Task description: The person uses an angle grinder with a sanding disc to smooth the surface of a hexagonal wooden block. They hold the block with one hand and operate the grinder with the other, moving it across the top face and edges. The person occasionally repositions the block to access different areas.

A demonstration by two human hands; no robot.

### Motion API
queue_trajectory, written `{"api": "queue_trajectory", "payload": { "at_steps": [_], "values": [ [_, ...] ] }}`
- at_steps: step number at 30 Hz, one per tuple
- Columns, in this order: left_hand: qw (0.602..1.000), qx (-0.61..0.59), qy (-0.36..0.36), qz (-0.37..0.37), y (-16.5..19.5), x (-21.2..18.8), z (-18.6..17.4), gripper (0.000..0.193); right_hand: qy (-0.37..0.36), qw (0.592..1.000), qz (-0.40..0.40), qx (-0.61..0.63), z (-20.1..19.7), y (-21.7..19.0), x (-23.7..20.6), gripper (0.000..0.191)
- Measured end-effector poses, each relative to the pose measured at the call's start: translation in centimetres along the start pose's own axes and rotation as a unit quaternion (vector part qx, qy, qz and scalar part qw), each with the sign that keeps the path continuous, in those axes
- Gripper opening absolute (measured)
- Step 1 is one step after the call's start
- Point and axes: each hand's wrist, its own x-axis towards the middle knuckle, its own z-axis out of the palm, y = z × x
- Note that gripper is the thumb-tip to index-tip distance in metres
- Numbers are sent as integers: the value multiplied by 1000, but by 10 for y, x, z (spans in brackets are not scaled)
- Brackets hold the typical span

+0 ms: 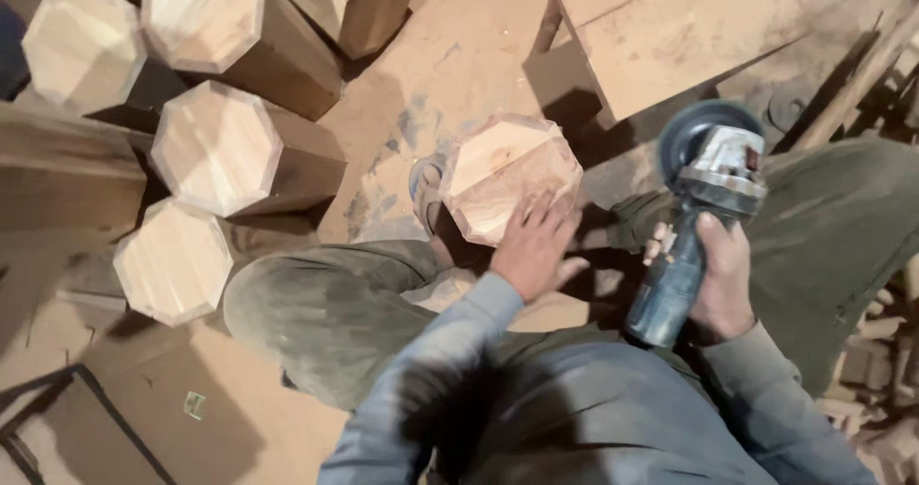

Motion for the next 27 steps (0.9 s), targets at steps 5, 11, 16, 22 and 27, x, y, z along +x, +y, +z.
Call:
{"api": "queue_trajectory", "payload": {
  "at_steps": [5,11,16,22,27],
  "values": [
    [980,164,97,59,-22,33,5,64,-49,997,-5,62,-13,-14,-16,46],
    [966,74,152,-197,26,107,-7,70,-21,999,5,44,-25,-13,-17,44],
    [933,143,204,-261,-38,126,-90,76,-29,1000,-5,4,-44,-21,-19,44],
    [880,-120,179,-423,-84,89,-106,46,-44,997,58,-29,-46,-31,-15,40],
    [858,-104,363,-348,-96,42,-85,34,-108,990,79,-48,-17,-32,9,37]
  ]
}}
